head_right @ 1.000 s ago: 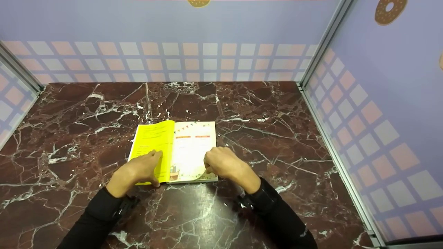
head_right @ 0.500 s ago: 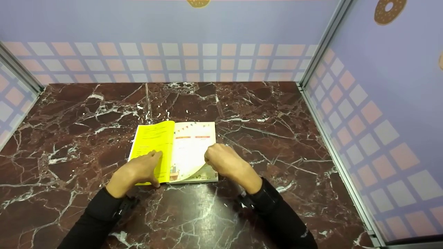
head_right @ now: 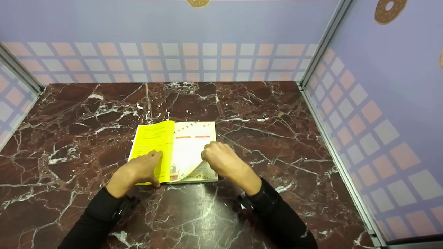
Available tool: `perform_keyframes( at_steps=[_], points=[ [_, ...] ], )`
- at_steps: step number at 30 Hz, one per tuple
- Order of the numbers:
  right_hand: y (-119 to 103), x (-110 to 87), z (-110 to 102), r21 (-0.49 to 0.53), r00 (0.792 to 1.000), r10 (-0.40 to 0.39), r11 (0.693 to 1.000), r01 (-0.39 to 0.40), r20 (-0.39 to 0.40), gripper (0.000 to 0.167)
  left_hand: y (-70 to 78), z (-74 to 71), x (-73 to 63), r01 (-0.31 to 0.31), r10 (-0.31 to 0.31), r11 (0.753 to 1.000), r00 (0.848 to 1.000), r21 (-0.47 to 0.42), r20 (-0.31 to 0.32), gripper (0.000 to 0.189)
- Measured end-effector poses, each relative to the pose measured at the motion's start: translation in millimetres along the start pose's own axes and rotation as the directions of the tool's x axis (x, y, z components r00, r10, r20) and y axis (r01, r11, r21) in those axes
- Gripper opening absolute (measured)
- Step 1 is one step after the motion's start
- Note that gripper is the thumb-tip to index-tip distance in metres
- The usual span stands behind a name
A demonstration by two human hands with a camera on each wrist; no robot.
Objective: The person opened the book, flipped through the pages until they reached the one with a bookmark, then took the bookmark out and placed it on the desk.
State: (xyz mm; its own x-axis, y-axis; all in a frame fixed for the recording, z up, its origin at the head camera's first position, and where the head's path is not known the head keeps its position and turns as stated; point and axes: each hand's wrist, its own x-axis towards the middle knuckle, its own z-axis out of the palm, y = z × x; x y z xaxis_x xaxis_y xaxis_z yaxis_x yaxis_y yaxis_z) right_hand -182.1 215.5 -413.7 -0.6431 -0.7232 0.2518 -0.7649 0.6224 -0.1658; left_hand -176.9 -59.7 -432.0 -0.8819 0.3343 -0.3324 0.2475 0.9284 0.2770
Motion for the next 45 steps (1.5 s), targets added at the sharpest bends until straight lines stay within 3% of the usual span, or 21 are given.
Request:
perform_keyframes(
  at_steps=[13, 19, 36, 45],
  points=[
    [-3.5, 1.3, -2.7, -0.056, 0.999, -0.001, 0.998, -0.002, -0.052, 0.027, -0.1, -0.2, 0.4, 0.001, 0.0, 1.0, 1.0, 0.01, -0.008, 0.091],
    [-3.9, 0.7, -1.7, -0.071, 0.997, -0.025, 0.997, 0.019, -0.073, 0.021, 0.3, -0.4, 1.3, 0.013, -0.013, 1.0, 1.0, 0.008, -0.001, 0.091],
    [-5.8, 2.4, -1.3, -0.137, 0.992, -0.095, 0.987, 0.083, -0.083, 0.026, 0.4, -0.7, 0.3, 0.001, -0.001, 1.0, 1.0, 0.009, 0.001, 0.087],
    [-5.8, 2.2, 1.0, -0.139, 0.984, -0.149, 0.981, 0.135, -0.1, 0.021, 0.0, -1.2, -0.3, -0.003, 0.003, 1.0, 1.0, 0.011, -0.004, 0.089]
  ],
)
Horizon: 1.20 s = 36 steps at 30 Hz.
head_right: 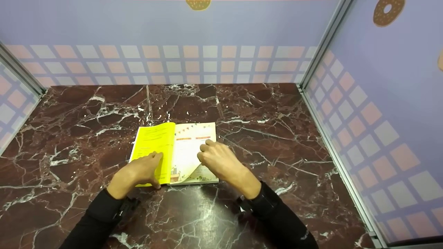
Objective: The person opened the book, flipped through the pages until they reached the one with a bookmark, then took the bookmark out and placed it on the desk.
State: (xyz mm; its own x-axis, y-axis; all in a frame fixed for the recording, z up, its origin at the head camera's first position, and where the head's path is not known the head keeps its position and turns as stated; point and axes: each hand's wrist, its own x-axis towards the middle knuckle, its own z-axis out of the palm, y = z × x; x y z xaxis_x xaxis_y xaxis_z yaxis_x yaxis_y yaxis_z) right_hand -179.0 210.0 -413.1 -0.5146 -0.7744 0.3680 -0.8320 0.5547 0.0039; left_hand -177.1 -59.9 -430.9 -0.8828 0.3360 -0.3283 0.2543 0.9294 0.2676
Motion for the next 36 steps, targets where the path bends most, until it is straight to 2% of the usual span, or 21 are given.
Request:
perform_keyframes(
  at_steps=[6, 11, 21, 24, 28, 32, 36],
  points=[
    [-0.1, 0.7, 3.9, -0.06, 0.998, -0.058, 0.997, 0.056, -0.024, 0.019, 0.0, 0.2, -0.7, -0.008, 0.008, 1.0, 1.0, 0.006, -0.001, 0.088],
    [-2.1, 1.6, 5.2, -0.093, 0.996, -0.082, 0.993, 0.078, -0.043, 0.025, 0.1, 0.2, -1.0, -0.011, 0.011, 1.0, 1.0, 0.002, -0.013, 0.087],
    [-6.9, 4.1, 7.8, -0.133, 0.996, -0.027, 0.991, 0.015, -0.084, 0.021, -0.1, -0.1, -0.3, -0.011, 0.011, 1.0, 1.0, -0.007, -0.006, 0.089],
    [-8.9, 4.0, 7.6, -0.126, 0.995, -0.022, 0.992, 0.009, -0.1, 0.022, -0.2, 0.1, -0.2, -0.009, 0.009, 1.0, 1.0, -0.007, -0.006, 0.089],
    [-11.9, 4.2, 7.0, -0.068, 0.996, -0.01, 0.998, 0.004, -0.091, 0.02, -0.4, 0.1, 0.3, -0.005, 0.005, 1.0, 1.0, -0.006, -0.003, 0.09],
    [-17.6, 4.7, 5.9, -0.002, 0.998, 0.034, 0.999, -0.034, -0.052, 0.013, -0.6, -0.2, 0.8, 0.002, -0.002, 1.0, 1.0, -0.009, 0.009, 0.09],
    [-22.7, 5.3, 7.0, 0.03, 0.996, 0.076, 0.997, -0.074, -0.049, 0.016, -0.4, -0.7, 0.7, 0.005, -0.004, 1.0, 1.0, -0.008, 0.014, 0.088]
  ],
)
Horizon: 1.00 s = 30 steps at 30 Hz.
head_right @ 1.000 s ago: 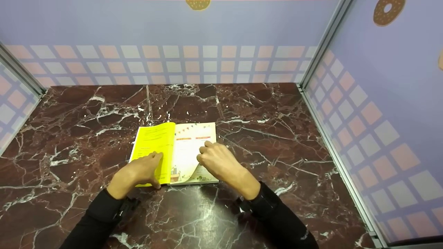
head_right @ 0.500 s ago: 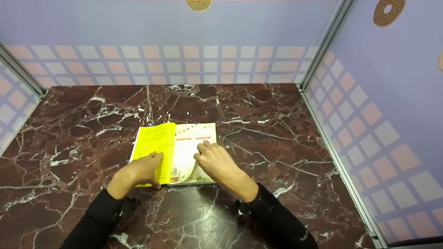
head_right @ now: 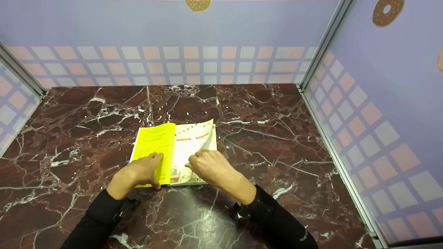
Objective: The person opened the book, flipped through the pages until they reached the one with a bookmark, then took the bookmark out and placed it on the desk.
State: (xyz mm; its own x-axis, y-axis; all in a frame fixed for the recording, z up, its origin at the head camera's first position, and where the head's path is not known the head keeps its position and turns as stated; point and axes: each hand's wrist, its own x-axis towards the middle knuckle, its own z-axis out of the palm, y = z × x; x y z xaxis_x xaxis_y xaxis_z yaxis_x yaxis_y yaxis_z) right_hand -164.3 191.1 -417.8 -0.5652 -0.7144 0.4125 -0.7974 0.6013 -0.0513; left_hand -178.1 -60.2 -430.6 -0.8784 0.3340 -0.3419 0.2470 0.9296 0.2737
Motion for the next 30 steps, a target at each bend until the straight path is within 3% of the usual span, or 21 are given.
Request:
perform_keyframes(
  at_steps=[7, 16, 22, 25, 30],
  points=[
    [-5.0, 0.4, 3.9, 0.106, 0.998, 0.033, 0.994, -0.027, -0.059, 0.004, -1.7, -2.1, -2.1, -0.023, 0.023, 1.0, 1.0, -0.007, -0.01, 0.084],
    [-10.7, 2.2, 7.6, 0.284, 0.988, 0.109, 0.956, -0.074, -0.109, 0.016, -10.7, -8.5, -3.9, -0.085, 0.086, 0.996, 0.996, -0.034, 0.021, 0.09],
    [-13.4, 3.2, 11.6, 0.356, 0.978, 0.152, 0.93, -0.094, -0.141, 0.019, -14.4, -13.8, -4.4, -0.119, 0.119, 0.993, 0.993, -0.019, 0.015, 0.056],
    [-14.7, 3.1, 13.8, 0.4, 0.973, 0.165, 0.912, -0.089, -0.16, 0.02, -14.9, -15.2, -4.0, -0.111, 0.111, 0.994, 0.994, -0.015, 0.009, 0.037],
    [-16.1, 3.8, 16.0, 0.446, 0.965, 0.174, 0.892, -0.072, -0.194, 0.02, -14.3, -15.8, -1.2, -0.089, 0.089, 0.996, 0.996, -0.015, -0.019, 0.021]
  ],
)
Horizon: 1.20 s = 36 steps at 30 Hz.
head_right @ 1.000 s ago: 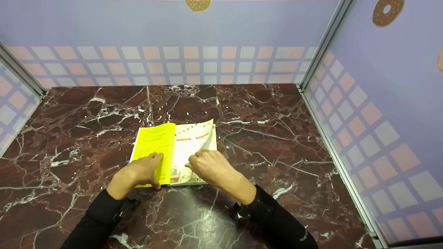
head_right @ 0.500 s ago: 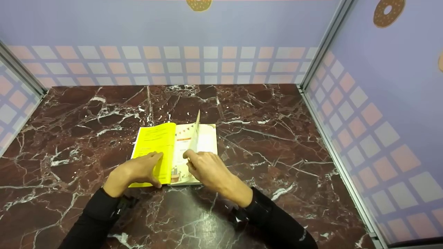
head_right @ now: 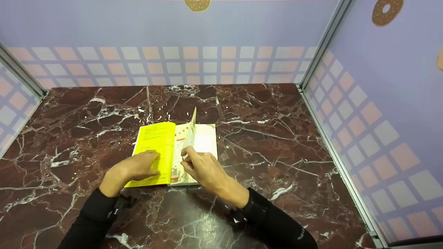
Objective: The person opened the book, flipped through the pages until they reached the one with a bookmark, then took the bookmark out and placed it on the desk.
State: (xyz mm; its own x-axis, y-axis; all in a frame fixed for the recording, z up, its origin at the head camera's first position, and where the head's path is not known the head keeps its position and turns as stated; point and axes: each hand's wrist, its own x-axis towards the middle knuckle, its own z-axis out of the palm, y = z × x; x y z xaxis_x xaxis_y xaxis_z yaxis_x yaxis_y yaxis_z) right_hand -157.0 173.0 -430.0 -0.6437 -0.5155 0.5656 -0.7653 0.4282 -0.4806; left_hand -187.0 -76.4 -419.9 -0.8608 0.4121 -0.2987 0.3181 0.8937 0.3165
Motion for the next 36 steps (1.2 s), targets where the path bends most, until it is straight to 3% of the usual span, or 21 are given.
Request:
perform_keyframes(
  at_steps=[10, 12, 15, 19, 24, 33, 36],
  points=[
    [-0.6, 1.4, 6.6, 0.108, 0.998, -0.035, 0.993, 0.041, -0.059, 0.027, -0.9, -2.6, 3.9, 0.016, -0.017, 1.0, 0.997, -0.01, -0.076, 0.022],
    [-2.8, 1.4, 6.7, 0.134, 0.998, 0.002, 0.991, 0.006, -0.06, 0.026, -1.2, -3.4, 3.8, 0.022, -0.023, 1.0, 0.996, -0.015, -0.089, 0.022],
    [-7.2, 1.6, 5.5, 0.204, 0.992, 0.118, 0.973, -0.11, -0.031, 0.025, -1.6, -4.1, 3.8, 0.033, -0.036, 0.999, 0.993, -0.027, -0.109, 0.021],
    [-10.5, 3.0, 3.7, 0.322, 0.957, 0.287, 0.902, -0.287, 0.048, 0.026, -1.4, -4.4, 3.7, 0.035, -0.039, 0.999, 0.99, -0.033, -0.137, 0.023],
    [-8.0, 4.0, 1.1, 0.418, 0.906, 0.4, 0.805, -0.421, 0.143, 0.029, -2.0, -5.4, 3.3, 0.019, -0.024, 0.999, 0.983, -0.032, -0.18, 0.025],
    [-4.1, 5.2, 4.5, 0.593, 0.837, 0.483, 0.606, -0.531, 0.256, 0.023, -0.4, -6.9, 2.1, 0.0, -0.01, 0.999, 0.974, -0.044, -0.228, 0.022],
    [-4.4, 5.8, 7.3, 0.607, 0.823, 0.507, 0.577, -0.546, 0.258, 0.024, 0.0, -7.1, 2.4, -0.011, 0.0, 0.999, 0.964, -0.043, -0.267, 0.02]
  ],
)
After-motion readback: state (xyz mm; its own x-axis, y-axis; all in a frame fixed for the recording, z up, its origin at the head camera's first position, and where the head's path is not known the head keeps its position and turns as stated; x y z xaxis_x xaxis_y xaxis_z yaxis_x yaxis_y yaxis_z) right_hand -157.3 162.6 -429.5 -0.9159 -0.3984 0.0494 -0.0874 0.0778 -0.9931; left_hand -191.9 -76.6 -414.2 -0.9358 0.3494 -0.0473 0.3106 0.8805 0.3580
